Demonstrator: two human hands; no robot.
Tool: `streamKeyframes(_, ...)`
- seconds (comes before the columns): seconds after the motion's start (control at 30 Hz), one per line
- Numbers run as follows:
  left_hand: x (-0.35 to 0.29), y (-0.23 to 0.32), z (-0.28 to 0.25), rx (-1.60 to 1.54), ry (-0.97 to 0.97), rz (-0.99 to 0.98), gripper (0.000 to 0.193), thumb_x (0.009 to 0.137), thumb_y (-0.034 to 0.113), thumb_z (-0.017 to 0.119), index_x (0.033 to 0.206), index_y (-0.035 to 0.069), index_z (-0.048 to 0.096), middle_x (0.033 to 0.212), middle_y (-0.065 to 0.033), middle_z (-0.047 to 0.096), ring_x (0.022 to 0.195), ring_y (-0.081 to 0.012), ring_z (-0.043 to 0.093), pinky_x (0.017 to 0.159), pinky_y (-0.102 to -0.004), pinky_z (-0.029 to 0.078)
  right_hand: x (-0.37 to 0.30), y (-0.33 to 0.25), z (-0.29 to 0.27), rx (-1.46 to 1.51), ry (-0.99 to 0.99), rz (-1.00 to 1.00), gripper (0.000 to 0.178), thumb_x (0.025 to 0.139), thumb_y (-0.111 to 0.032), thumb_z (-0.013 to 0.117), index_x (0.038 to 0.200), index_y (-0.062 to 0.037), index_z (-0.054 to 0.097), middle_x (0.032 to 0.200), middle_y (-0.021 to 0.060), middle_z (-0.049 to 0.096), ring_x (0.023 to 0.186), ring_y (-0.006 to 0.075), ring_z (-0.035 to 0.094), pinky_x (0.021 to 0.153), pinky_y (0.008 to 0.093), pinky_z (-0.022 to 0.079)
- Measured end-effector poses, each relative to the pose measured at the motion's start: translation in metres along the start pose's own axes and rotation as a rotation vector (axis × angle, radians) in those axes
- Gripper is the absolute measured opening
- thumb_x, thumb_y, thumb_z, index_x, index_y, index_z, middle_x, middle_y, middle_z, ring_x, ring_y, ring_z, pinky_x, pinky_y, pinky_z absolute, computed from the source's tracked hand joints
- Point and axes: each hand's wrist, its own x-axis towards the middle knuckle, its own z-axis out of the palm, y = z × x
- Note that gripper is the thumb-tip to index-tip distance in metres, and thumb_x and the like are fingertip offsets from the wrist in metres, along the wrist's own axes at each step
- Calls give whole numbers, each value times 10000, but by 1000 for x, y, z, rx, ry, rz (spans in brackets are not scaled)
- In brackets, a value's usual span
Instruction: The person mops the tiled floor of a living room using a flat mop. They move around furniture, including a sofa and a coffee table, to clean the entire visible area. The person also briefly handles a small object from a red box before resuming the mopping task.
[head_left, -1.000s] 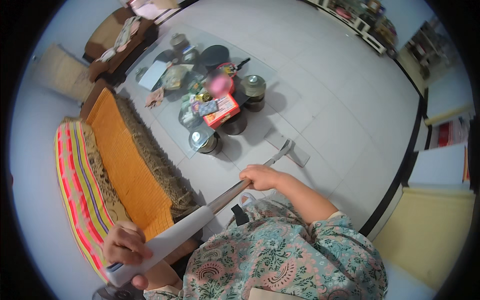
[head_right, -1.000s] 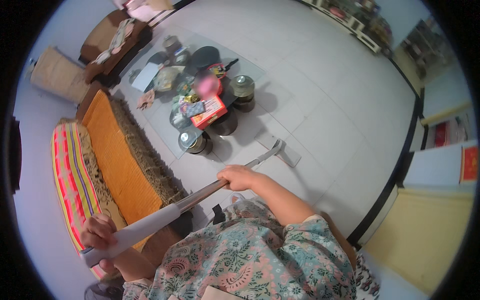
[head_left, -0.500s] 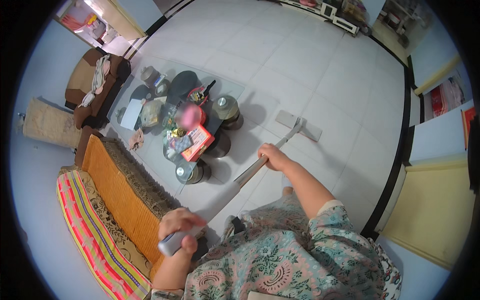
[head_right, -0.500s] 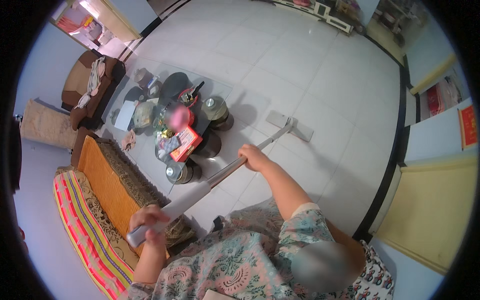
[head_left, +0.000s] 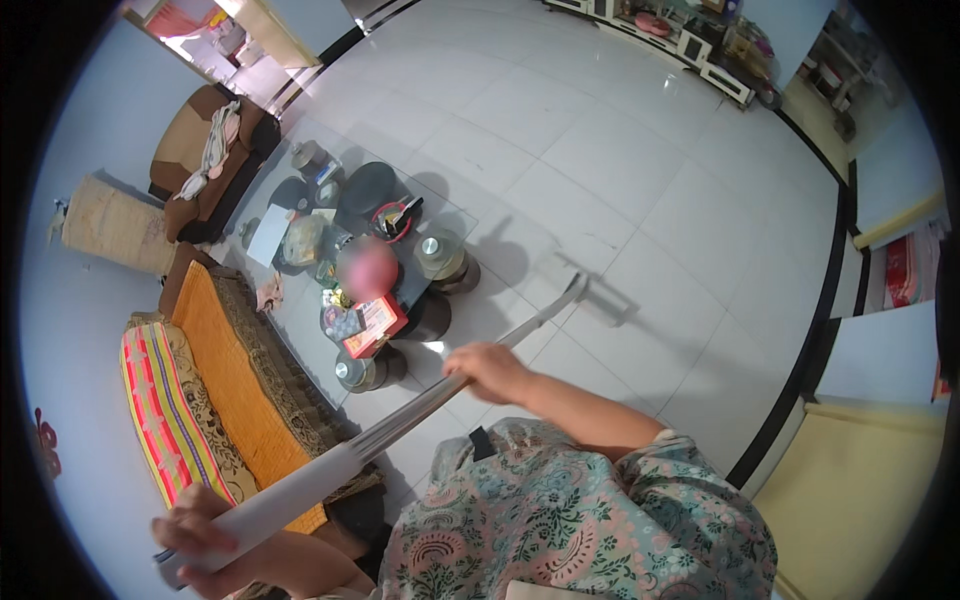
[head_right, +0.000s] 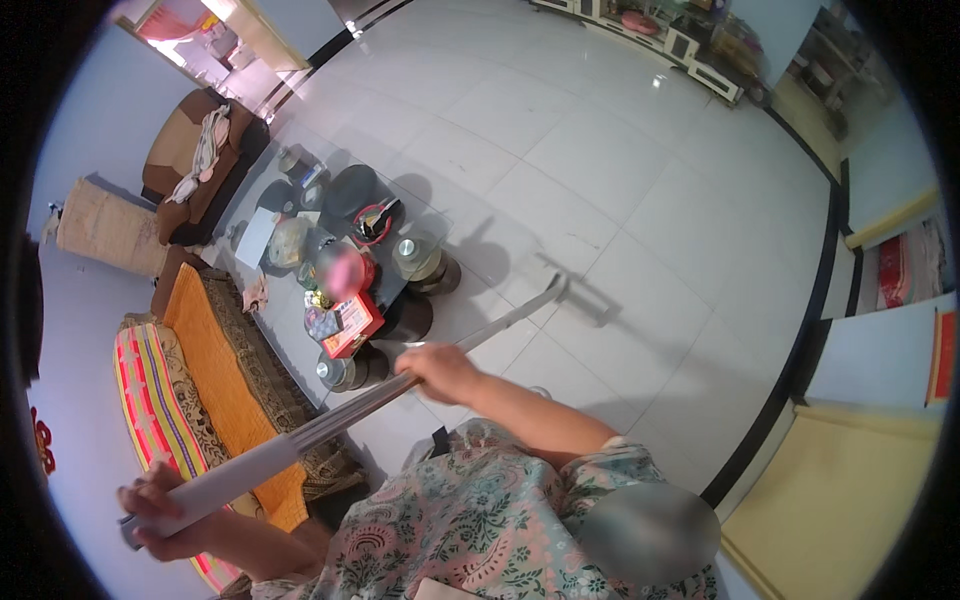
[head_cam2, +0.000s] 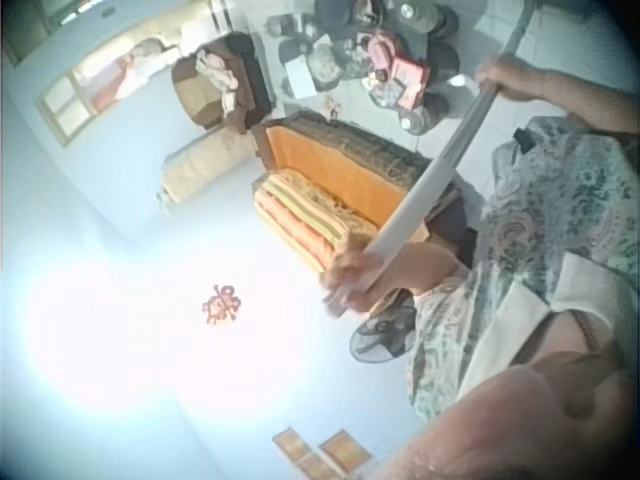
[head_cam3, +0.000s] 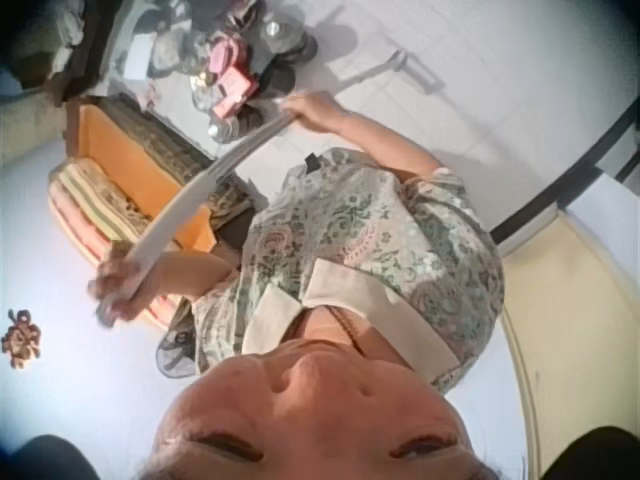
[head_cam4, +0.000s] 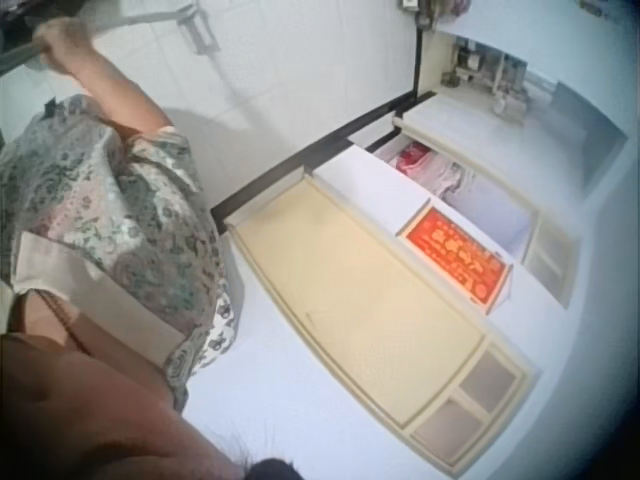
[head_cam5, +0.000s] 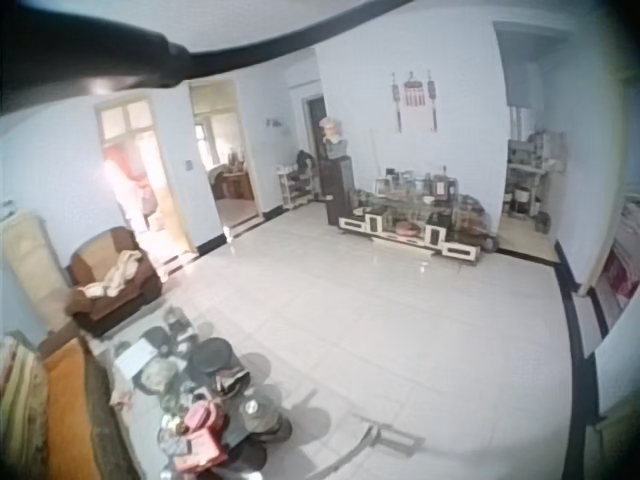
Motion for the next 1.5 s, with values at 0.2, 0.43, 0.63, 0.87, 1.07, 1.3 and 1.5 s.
streamKeyframes(0.2,7,-19,48,84,-146,229,255,725,315,534,666,130,368,468,43,389,403,-41,266,409,-200,185,29,19,19,146,-188,-71,120,713,-86,578,827,-118,593,777,63,620,796,284,600,683,400,467)
streamKeyframes(0.43,16,-64,47,145,94,221,249,687,306,535,632,139,359,469,38,446,437,-55,255,486,-234,233,71,55,8,115,-161,-115,109,705,-72,589,805,-114,592,767,55,618,799,258,601,688,383,454)
streamKeyframes(0.63,39,-177,79,166,-481,238,273,839,322,536,733,95,429,507,2,565,336,-78,269,350,-227,224,126,174,-52,60,28,-66,141,642,-5,589,748,-95,568,755,76,597,770,287,579,692,378,449)
streamKeyframes(0.87,78,-293,137,106,-595,-107,255,855,322,537,757,105,446,638,-55,633,447,-143,449,448,-278,391,180,272,-140,-120,46,256,107,691,5,576,738,-89,554,755,97,586,763,294,544,704,370,443)
streamKeyframes(1.07,109,-255,125,290,-120,181,349,815,430,586,744,114,457,560,21,567,396,-93,369,470,-243,365,209,209,-147,-10,-73,-35,147,675,10,586,779,-93,597,780,70,592,822,278,544,735,367,448)
streamKeyframes(1.3,128,-179,139,186,-34,110,320,742,369,636,697,133,426,536,40,504,378,-67,264,412,-227,224,206,152,-152,162,-380,-111,195,649,21,605,809,-88,581,792,64,589,829,278,542,712,360,452)
streamKeyframes(1.5,103,-176,259,541,-487,-165,309,738,323,706,691,111,485,590,-2,626,360,-54,416,351,-211,274,182,166,-174,257,-608,-289,179,656,-33,617,819,-102,588,797,71,591,835,298,554,733,373,454)
